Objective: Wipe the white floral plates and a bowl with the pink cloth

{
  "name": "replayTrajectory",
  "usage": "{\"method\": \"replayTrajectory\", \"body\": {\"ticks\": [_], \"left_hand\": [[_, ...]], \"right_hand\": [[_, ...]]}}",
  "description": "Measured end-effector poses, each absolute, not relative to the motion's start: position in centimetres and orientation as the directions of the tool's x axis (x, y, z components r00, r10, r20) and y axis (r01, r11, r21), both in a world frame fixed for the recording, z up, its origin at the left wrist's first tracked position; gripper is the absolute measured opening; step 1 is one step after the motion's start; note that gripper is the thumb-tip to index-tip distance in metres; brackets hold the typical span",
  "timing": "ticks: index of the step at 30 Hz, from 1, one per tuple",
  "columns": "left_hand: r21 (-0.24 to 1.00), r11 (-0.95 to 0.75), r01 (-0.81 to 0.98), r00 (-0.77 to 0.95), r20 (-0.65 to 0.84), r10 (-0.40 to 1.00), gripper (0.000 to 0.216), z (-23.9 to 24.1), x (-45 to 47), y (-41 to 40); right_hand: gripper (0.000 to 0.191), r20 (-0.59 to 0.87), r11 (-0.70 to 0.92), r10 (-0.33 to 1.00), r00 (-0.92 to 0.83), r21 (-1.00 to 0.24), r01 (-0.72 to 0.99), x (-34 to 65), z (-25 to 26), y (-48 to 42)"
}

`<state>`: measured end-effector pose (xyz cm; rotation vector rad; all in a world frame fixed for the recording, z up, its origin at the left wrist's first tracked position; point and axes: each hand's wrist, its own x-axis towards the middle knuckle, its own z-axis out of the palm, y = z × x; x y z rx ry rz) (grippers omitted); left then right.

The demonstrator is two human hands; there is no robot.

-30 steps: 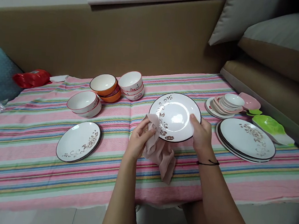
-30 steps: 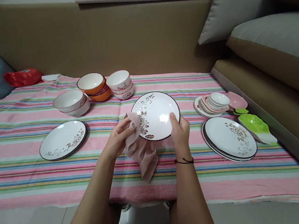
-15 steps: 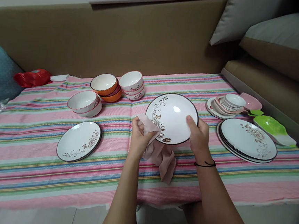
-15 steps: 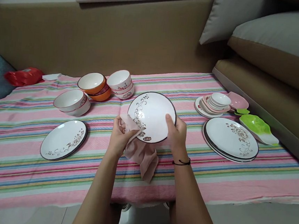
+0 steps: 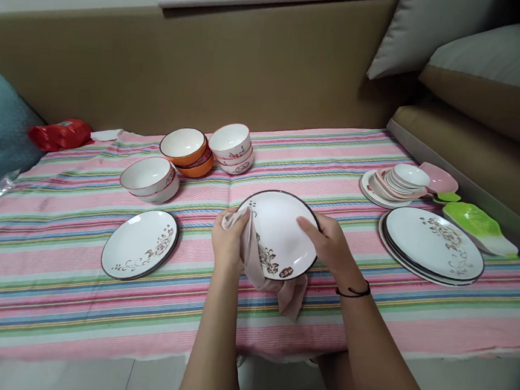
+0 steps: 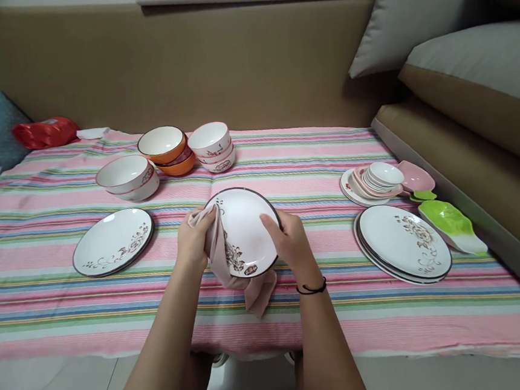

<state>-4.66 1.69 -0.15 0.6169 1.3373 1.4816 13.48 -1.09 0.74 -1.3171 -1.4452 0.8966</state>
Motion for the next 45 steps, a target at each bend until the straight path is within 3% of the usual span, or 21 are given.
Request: {"method": "replayTrajectory", "body": {"ticks": [3,7,11,15,21,24,27,30,32,35,38,41,45], "left_hand": [[0.989,0.056,-0.137,-0.354,-0.101,0.93,0.046,0.0,-5.3,1.7],[0.977,-0.087,0.193,-0.204,0.126,0.971,0.048,0.4,-5.5,1.4],[0.944,-0.154,0.291,-0.012,0.164,0.986,0.052,0.6,-4.9,0.9],[0.963,-0.172,0.208,0.112,0.151,0.982,0.047,0.8,-4.4,0.4],[0.976,-0.017,-0.217,0.201,0.062,0.978,0.068,1.6,-3.5,-0.1],[0.922,0.024,-0.387,0.177,0.049,0.983,0.075,2.0,-3.4,-0.1],[0.863,-0.045,-0.503,0.073,0.095,0.993,0.067,2.0,-4.0,0.4],[0.895,-0.126,-0.428,-0.179,0.053,0.982,0.046,1.1,-5.6,1.2],[0.962,0.014,-0.272,-0.331,-0.107,0.938,0.038,0.2,-6.9,1.6],[0.936,0.352,-0.002,-0.228,-0.343,0.911,0.029,-0.8,-8.3,1.6],[0.909,0.378,0.173,-0.008,-0.383,0.924,0.033,-0.8,-8.5,1.0],[0.922,0.375,0.096,0.116,-0.385,0.916,0.038,-0.2,-7.9,0.6],[0.873,0.434,-0.221,0.148,-0.41,0.9,0.035,0.5,-6.7,0.6]], "right_hand": [[0.041,0.074,0.093,0.994,-0.075,-0.947,0.306,13.7,0.7,-1.1],[0.037,-0.02,0.058,0.967,-0.254,-0.953,0.296,13.6,0.6,-1.0],[0.033,-0.018,0.101,0.927,-0.374,-0.949,0.297,13.4,0.3,-0.9],[0.038,-0.041,0.12,0.905,-0.424,-0.93,0.347,13.4,0.0,-0.9],[0.034,-0.007,0.136,0.925,-0.38,-0.927,0.349,13.1,-0.5,-0.5],[0.029,0.011,0.146,0.928,-0.372,-0.93,0.337,13.1,-0.9,-0.2],[0.029,-0.002,0.142,0.937,-0.35,-0.911,0.386,13.2,-1.1,-0.2],[0.029,-0.017,0.138,0.939,-0.343,-0.897,0.421,13.3,-1.0,-0.2],[0.029,-0.039,0.127,0.938,-0.345,-0.886,0.446,13.3,-0.8,-0.3],[0.03,-0.067,0.11,0.935,-0.349,-0.88,0.461,13.1,-0.5,-0.3],[0.031,-0.056,0.115,0.934,-0.353,-0.889,0.443,13.2,-0.3,-0.5],[0.03,-0.035,0.092,0.947,-0.321,-0.924,0.371,13.4,0.0,-0.7],[0.035,-0.079,-0.05,0.986,-0.145,-0.98,0.191,13.9,0.3,-0.8]]}}
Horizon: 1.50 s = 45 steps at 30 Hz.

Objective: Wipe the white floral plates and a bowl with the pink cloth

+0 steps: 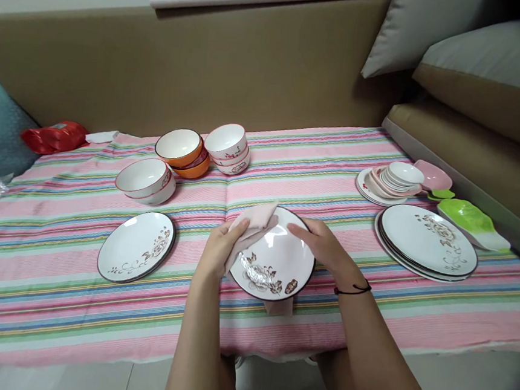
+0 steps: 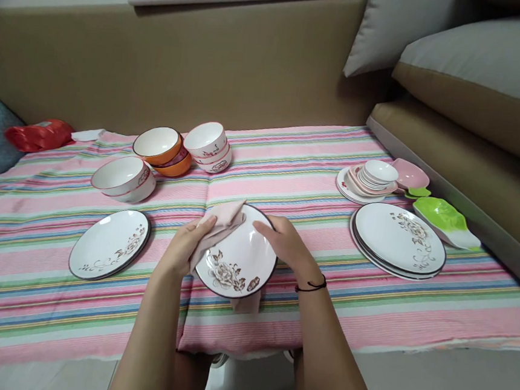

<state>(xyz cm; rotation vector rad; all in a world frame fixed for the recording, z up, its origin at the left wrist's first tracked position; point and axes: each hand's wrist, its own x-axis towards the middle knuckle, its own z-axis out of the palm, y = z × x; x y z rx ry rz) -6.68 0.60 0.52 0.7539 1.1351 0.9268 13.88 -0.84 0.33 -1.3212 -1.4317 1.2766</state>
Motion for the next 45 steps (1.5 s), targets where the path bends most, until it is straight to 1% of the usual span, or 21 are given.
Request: {"method": "replayTrajectory", "body": {"ticks": [3,5,7,10,12,14,16,18,20,22,24,27,30,31,34,35,37,39,41,43,45], "left_hand": [[0.83,0.39,-0.399,0.139,-0.366,0.92,0.041,0.7,-5.6,0.7],[0.802,0.377,-0.464,0.165,-0.34,0.926,0.044,0.6,-5.1,0.9],[0.791,0.371,-0.487,0.149,-0.343,0.927,0.041,0.3,-4.9,1.0],[0.835,0.34,-0.432,0.077,-0.342,0.937,0.03,-0.2,-5.0,1.0],[0.869,0.341,-0.359,0.122,-0.319,0.94,0.029,-0.3,-5.1,0.9],[0.886,0.352,-0.302,0.205,-0.3,0.932,0.037,0.0,-5.1,0.6],[0.896,0.358,-0.262,0.258,-0.293,0.921,0.053,0.4,-4.9,0.3],[0.909,0.357,-0.214,0.27,-0.296,0.916,0.07,0.9,-4.6,0.1],[0.921,0.358,-0.155,0.24,-0.316,0.918,0.08,1.2,-4.4,0.0],[0.925,0.351,-0.145,0.207,-0.319,0.925,0.074,1.2,-4.5,0.1],[0.908,0.362,-0.21,0.219,-0.317,0.923,0.055,1.1,-4.9,0.3],[0.874,0.372,-0.312,0.241,-0.306,0.921,0.037,0.9,-5.5,0.7],[0.881,0.343,-0.325,0.22,-0.283,0.934,0.026,1.0,-5.5,0.6],[0.88,0.345,-0.326,0.215,-0.286,0.934,0.028,1.1,-5.3,0.5],[0.851,0.382,-0.36,0.191,-0.334,0.923,0.043,1.3,-4.4,0.0],[0.837,0.389,-0.384,0.181,-0.345,0.921,0.048,1.3,-4.0,-0.2],[0.82,0.371,-0.437,0.165,-0.332,0.929,0.054,1.3,-3.2,-0.5],[0.819,0.32,-0.476,0.161,-0.277,0.947,0.055,1.1,-2.2,-0.7],[0.819,0.268,-0.507,0.155,-0.219,0.963,0.054,0.8,-1.2,-0.9],[0.808,0.237,-0.54,0.129,-0.199,0.971,0.054,0.4,-0.5,-0.9],[0.801,0.22,-0.556,0.07,-0.218,0.973,0.053,0.2,-0.3,-0.9]], "right_hand": [[0.038,-0.085,-0.089,0.995,0.045,-0.991,0.1,13.9,0.1,-0.7],[0.038,-0.074,-0.081,0.99,0.124,-0.995,0.055,13.8,-0.1,-0.5],[0.038,-0.056,-0.061,0.981,0.188,-0.998,0.019,13.7,-0.3,-0.3],[0.037,-0.005,-0.007,0.955,0.298,-1.0,0.007,13.8,-0.6,-0.1],[0.037,0.018,0.013,0.935,0.354,-1.0,0.017,14.1,-0.8,0.0],[0.037,0.027,0.014,0.924,0.382,-0.999,0.037,14.4,-0.8,-0.1],[0.037,0.037,0.015,0.926,0.375,-0.998,0.06,14.6,-0.7,-0.1],[0.036,0.048,0.02,0.938,0.343,-0.996,0.087,14.6,-0.5,-0.2],[0.036,0.055,0.024,0.948,0.314,-0.994,0.103,14.5,-0.3,-0.3],[0.036,0.052,0.025,0.953,0.298,-0.995,0.093,14.4,-0.2,-0.3],[0.035,0.033,0.022,0.957,0.287,-0.999,0.042,14.5,-0.3,-0.2],[0.037,-0.024,0.003,0.96,0.278,-0.996,-0.094,14.9,-0.6,-0.1],[0.039,-0.093,-0.038,0.964,0.248,-0.975,-0.218,15.2,-0.8,0.0],[0.039,-0.111,-0.053,0.967,0.23,-0.969,-0.243,15.1,-0.9,0.0],[0.04,-0.134,-0.068,0.966,0.222,-0.957,-0.281,14.5,-0.9,0.0],[0.04,-0.128,-0.051,0.958,0.258,-0.957,-0.286,14.1,-1.0,0.0],[0.038,-0.093,0.022,0.916,0.389,-0.96,-0.281,13.1,-1.0,-0.1],[0.037,-0.045,0.106,0.841,0.539,-0.964,-0.246,11.9,-1.1,-0.1],[0.037,-0.012,0.14,0.752,0.659,-0.974,-0.178,10.9,-1.1,-0.2],[0.037,0.008,0.126,0.69,0.724,-0.986,-0.109,10.1,-1.1,-0.2],[0.038,0.01,0.112,0.705,0.709,-0.989,-0.097,9.7,-0.9,-0.1]]}}
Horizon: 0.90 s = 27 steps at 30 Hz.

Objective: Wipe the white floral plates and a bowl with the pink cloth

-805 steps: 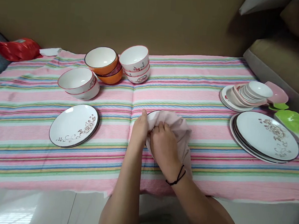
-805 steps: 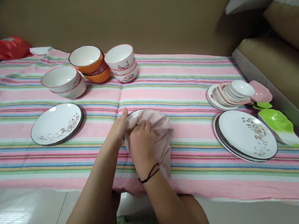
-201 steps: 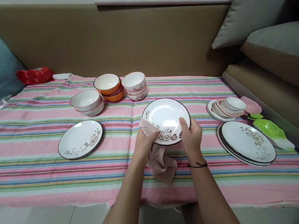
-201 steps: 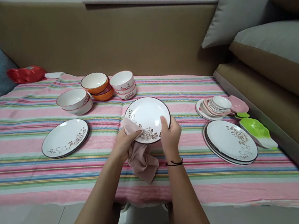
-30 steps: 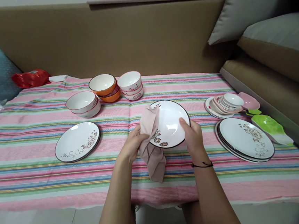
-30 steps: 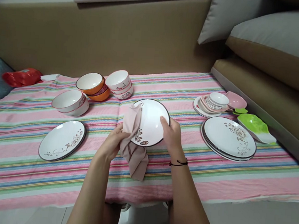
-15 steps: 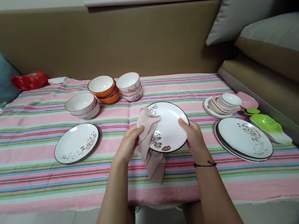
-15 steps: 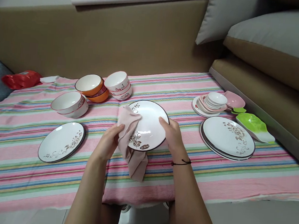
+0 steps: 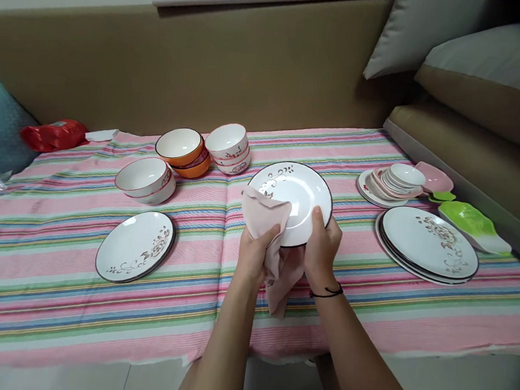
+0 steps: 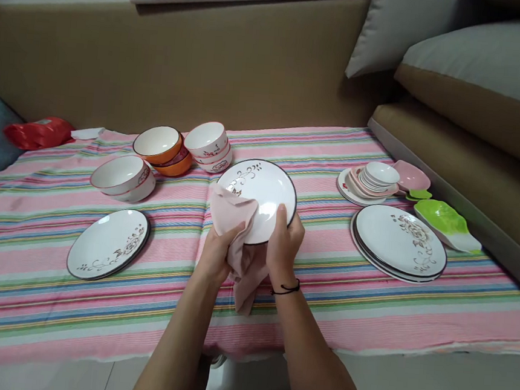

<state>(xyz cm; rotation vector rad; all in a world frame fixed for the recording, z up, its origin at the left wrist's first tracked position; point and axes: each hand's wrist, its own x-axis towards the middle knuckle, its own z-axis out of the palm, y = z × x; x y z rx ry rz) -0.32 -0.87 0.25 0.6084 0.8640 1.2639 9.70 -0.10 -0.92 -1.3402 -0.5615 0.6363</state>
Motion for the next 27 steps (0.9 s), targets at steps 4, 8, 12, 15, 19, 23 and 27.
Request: {"method": "replayTrajectory", "body": {"ticks": [4,8,12,15,19,23,27], "left_hand": [[0.822,0.193,-0.536,-0.035,-0.249,0.968,0.047,0.6,-1.7,-0.3],[0.864,0.179,-0.471,-0.058,-0.233,0.971,0.046,1.2,-4.1,0.2],[0.916,0.254,-0.309,0.008,-0.265,0.964,0.041,1.5,-6.2,0.2],[0.922,0.323,-0.216,0.129,-0.301,0.945,0.039,1.7,-6.9,0.0],[0.908,0.347,-0.234,0.203,-0.303,0.931,0.041,2.0,-6.7,-0.1],[0.89,0.298,-0.346,0.131,-0.269,0.954,0.049,1.9,-4.8,0.0],[0.841,0.271,-0.468,0.109,-0.249,0.962,0.052,1.2,-2.0,-0.2]], "right_hand": [[0.043,-0.02,0.087,0.859,0.511,-0.979,-0.185,9.8,-0.4,0.1],[0.046,-0.031,-0.002,0.951,0.307,-0.996,-0.094,11.3,0.2,0.2],[0.047,-0.085,-0.08,0.99,0.113,-0.995,-0.053,13.3,0.9,-0.3],[0.042,-0.153,-0.153,0.988,-0.01,-0.987,-0.042,14.3,1.3,-0.8],[0.038,-0.14,-0.136,0.989,0.052,-0.988,-0.067,14.5,0.9,-1.0],[0.04,-0.092,-0.012,0.939,0.33,-0.971,-0.238,12.4,-0.2,-0.5],[0.044,-0.094,0.151,0.774,0.626,-0.933,-0.327,9.5,-0.6,0.0]]}}
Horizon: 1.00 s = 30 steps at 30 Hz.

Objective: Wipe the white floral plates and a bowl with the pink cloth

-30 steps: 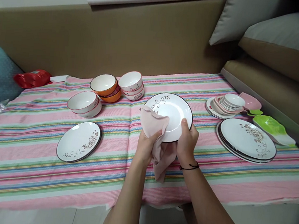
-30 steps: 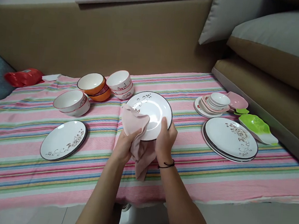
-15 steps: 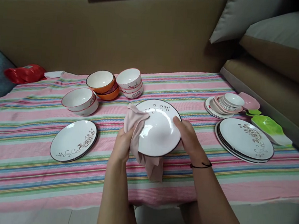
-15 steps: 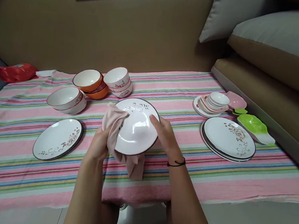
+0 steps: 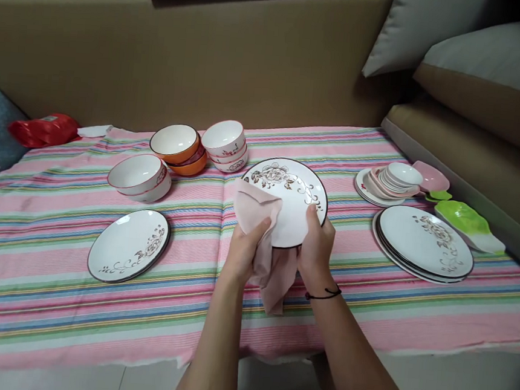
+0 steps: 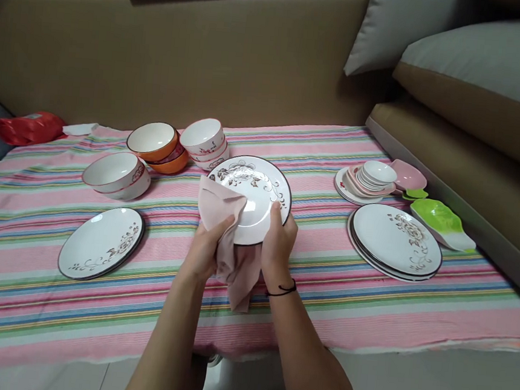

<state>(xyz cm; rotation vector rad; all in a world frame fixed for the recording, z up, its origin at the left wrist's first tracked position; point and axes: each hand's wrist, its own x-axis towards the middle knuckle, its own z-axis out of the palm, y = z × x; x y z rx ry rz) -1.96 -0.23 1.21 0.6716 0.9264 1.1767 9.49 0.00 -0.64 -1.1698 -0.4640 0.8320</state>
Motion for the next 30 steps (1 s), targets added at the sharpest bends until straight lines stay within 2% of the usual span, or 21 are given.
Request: {"method": "replayTrajectory", "body": {"ticks": [2,7,13,15,18,21,23,27,30], "left_hand": [[0.827,0.228,-0.514,0.074,-0.222,0.972,0.053,0.7,-0.9,-0.4],[0.843,0.192,-0.502,0.023,-0.209,0.978,0.046,0.2,-1.1,-0.7],[0.88,0.335,-0.336,0.183,-0.288,0.94,0.045,1.3,-3.8,-0.6],[0.862,0.347,-0.369,0.163,-0.308,0.937,0.048,1.5,-3.6,-0.6],[0.793,0.303,-0.529,0.046,-0.329,0.943,0.054,1.3,-1.8,-0.8],[0.734,0.256,-0.629,-0.034,-0.356,0.934,0.05,0.7,0.7,-1.5],[0.692,0.265,-0.672,-0.022,-0.376,0.927,0.047,0.4,1.9,-2.0],[0.592,0.322,-0.739,0.045,-0.434,0.9,0.044,0.1,2.5,-2.4],[0.644,0.285,-0.71,-0.007,-0.411,0.912,0.045,0.1,1.3,-1.7]], "right_hand": [[0.046,-0.107,0.162,0.774,0.624,-0.919,-0.359,9.0,-0.5,0.1],[0.054,-0.136,0.046,0.863,0.487,-0.938,-0.343,11.2,-0.1,0.4],[0.044,-0.119,-0.077,0.953,0.28,-0.985,-0.157,14.8,-0.4,0.1],[0.043,-0.114,-0.063,0.942,0.315,-0.984,-0.167,14.6,-0.7,0.0],[0.041,-0.076,0.029,0.873,0.482,-0.978,-0.207,12.7,-1.0,0.0],[0.042,-0.085,0.082,0.756,0.649,-0.971,-0.224,10.2,-0.6,-0.3],[0.042,-0.082,0.091,0.716,0.693,-0.974,-0.208,8.9,-0.1,-0.5],[0.044,-0.021,0.059,0.755,0.656,-0.993,-0.1,8.6,0.7,-0.9],[0.049,-0.04,-0.021,0.851,0.524,-0.999,-0.041,9.6,0.8,-0.7]]}}
